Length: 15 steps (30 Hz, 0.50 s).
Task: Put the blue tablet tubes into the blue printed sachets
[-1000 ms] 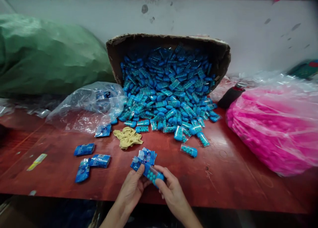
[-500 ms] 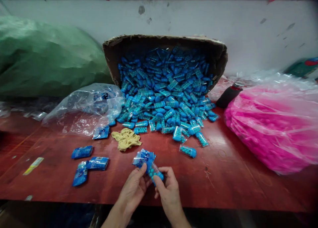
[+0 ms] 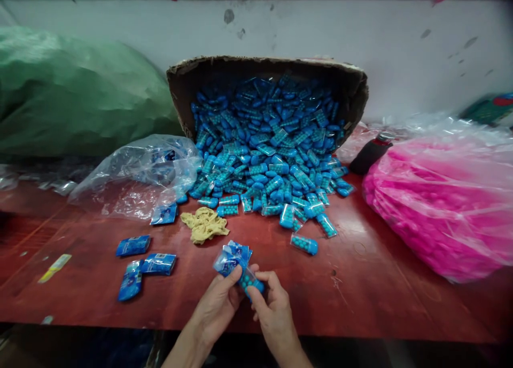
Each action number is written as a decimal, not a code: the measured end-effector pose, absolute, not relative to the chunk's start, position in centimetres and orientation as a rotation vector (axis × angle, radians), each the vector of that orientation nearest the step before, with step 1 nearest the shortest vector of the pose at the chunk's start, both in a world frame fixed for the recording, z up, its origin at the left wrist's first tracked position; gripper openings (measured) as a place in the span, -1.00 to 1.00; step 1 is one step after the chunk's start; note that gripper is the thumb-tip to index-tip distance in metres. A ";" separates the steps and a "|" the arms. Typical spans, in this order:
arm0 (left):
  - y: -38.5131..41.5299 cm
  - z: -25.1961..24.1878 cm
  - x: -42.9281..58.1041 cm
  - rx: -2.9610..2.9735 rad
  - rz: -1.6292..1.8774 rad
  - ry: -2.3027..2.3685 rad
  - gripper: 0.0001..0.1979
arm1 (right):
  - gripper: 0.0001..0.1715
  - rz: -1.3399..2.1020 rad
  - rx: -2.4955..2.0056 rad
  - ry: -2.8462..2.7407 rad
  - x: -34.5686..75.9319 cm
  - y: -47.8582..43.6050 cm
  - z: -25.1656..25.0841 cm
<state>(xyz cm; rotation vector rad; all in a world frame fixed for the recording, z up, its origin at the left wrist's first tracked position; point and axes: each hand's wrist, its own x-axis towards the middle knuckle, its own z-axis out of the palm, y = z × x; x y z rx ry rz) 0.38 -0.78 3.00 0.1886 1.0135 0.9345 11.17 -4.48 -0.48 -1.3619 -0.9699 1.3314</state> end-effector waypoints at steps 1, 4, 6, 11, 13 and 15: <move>-0.8 3.0 0.5 0.191 0.922 0.988 -0.90 | -0.74 1.336 -1.364 -0.958 11.2 -4.5 -0.5; -0.9 3.3 0.8 0.169 0.946 1.013 -0.93 | -0.78 1.295 -1.383 -1.001 11.4 -4.5 -0.3; -1.0 3.3 1.0 0.119 0.984 1.097 -0.91 | -0.81 1.194 -1.383 -1.111 11.5 -4.6 0.1; -1.2 2.8 0.0 0.176 0.981 1.064 -0.88 | -0.72 1.454 -1.177 -1.056 12.1 -4.5 1.2; -1.4 2.7 -0.6 0.206 0.941 0.971 -0.87 | -0.66 1.674 -0.996 -0.982 12.5 -4.3 1.3; -1.7 2.7 -1.2 0.203 0.937 0.908 -0.87 | -0.63 1.745 -0.886 -0.954 12.8 -4.2 1.3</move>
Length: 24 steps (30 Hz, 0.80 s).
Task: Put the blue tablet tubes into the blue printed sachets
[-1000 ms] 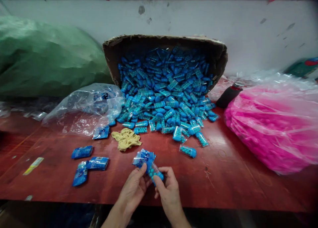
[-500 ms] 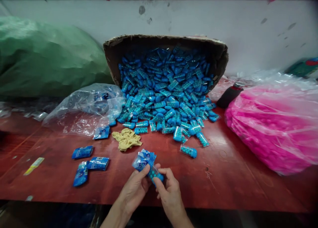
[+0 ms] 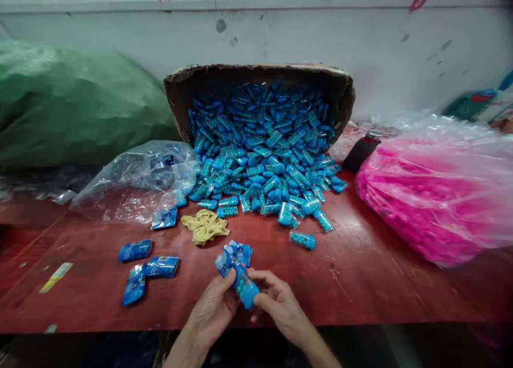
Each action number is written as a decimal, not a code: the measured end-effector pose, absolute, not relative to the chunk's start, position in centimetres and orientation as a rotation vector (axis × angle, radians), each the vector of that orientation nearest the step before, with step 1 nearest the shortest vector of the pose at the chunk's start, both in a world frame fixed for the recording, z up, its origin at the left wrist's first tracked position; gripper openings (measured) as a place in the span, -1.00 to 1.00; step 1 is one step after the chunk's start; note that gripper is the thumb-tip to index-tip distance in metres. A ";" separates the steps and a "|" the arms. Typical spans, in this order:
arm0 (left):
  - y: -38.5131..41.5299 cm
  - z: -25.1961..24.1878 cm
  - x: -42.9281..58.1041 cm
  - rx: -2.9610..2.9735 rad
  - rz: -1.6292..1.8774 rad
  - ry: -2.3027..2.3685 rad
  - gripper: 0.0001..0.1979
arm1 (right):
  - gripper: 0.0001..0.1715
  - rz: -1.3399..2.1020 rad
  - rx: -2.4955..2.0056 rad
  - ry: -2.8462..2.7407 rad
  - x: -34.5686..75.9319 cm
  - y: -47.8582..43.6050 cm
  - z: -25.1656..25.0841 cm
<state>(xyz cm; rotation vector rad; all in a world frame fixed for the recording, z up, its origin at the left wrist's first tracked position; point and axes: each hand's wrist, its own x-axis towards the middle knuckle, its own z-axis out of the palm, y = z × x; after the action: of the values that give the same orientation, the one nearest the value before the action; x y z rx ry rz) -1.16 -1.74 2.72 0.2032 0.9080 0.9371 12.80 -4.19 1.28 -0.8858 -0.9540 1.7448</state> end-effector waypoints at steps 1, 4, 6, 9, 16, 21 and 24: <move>-2.0 2.8 -1.3 0.197 0.943 0.889 -0.87 | -0.60 1.722 -0.871 -0.945 12.8 -4.2 1.2; -2.7 3.2 -1.5 0.196 0.926 0.821 -0.84 | -0.47 1.562 -0.910 -0.930 12.7 -4.4 0.8; -3.2 3.5 -1.6 0.219 0.897 0.740 -0.80 | -0.38 1.500 -0.948 -0.962 12.6 -4.6 0.9; -3.9 3.7 -1.7 0.272 0.854 0.587 -0.76 | -0.32 1.504 -1.010 -1.073 12.9 -4.7 1.6; -5.2 3.3 -1.7 0.256 0.854 0.439 -0.75 | -0.36 1.581 -1.002 -1.260 13.5 -4.7 3.4; -6.2 3.0 -0.8 0.167 0.914 0.507 -0.78 | -0.47 1.534 -1.003 -1.255 13.0 -5.3 2.7; -6.6 3.1 0.2 0.103 0.957 0.594 -0.79 | -0.49 1.425 -1.060 -1.330 12.9 -5.7 2.3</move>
<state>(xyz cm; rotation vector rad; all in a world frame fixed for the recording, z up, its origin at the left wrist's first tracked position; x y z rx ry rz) 0.22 -6.65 3.08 0.1031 0.5944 0.9569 12.86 -5.69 2.31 -1.0599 -1.3298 1.4247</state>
